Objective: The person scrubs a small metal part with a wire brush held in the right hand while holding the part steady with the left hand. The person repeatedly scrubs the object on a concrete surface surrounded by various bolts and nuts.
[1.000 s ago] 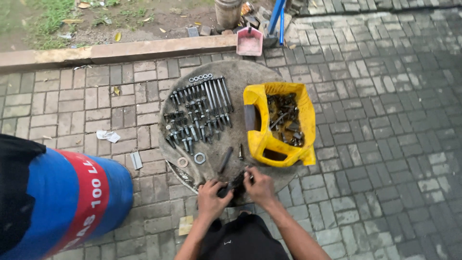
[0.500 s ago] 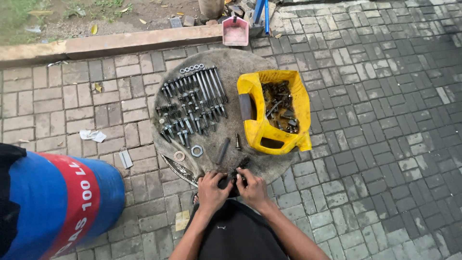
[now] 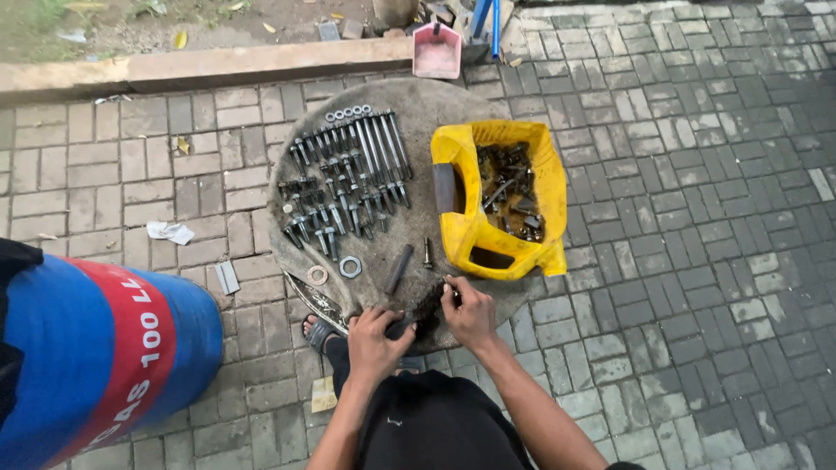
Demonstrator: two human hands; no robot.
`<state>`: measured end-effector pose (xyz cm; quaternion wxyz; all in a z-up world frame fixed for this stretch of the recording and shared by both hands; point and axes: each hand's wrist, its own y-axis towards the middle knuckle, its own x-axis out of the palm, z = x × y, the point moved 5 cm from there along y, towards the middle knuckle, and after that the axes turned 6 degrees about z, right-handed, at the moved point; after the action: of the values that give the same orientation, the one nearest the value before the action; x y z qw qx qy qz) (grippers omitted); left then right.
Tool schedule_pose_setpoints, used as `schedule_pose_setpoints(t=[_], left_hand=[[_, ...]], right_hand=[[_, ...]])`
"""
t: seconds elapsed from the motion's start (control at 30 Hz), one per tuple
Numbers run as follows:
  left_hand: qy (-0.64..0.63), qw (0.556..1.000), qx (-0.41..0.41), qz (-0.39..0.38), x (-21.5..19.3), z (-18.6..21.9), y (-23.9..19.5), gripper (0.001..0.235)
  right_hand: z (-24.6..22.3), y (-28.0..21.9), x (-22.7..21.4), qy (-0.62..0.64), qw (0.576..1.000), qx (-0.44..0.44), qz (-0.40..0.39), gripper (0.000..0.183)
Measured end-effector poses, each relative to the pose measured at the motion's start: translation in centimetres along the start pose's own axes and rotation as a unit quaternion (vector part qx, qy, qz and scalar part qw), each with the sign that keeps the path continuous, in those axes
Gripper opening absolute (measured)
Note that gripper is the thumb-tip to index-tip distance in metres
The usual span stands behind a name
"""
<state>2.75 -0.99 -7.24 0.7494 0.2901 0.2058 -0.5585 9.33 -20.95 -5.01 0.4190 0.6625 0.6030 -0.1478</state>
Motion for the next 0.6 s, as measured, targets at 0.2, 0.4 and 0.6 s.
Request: schedule_pose_setpoints(t=[0.2,0.4,0.6], left_hand=[[0.010,1.000,-0.004,0.015,0.1,0.0,-0.1,0.025],[-0.016,1.000,-0.006,0.019,-0.8,1.2,0.2,0.019],[-0.012,1.000,0.005,0.021,-0.9,1.4,0.3,0.024]], right_hand=[[-5.0,-2.6,0.5,0.061,0.993,-0.061,-0.085,0.015],[-1.0,-1.6,0.4,0.060,0.998,0.015,-0.003,0.013],[0.4,-2.6,0.7,0.055,0.998,-0.029,-0.030,0.019]])
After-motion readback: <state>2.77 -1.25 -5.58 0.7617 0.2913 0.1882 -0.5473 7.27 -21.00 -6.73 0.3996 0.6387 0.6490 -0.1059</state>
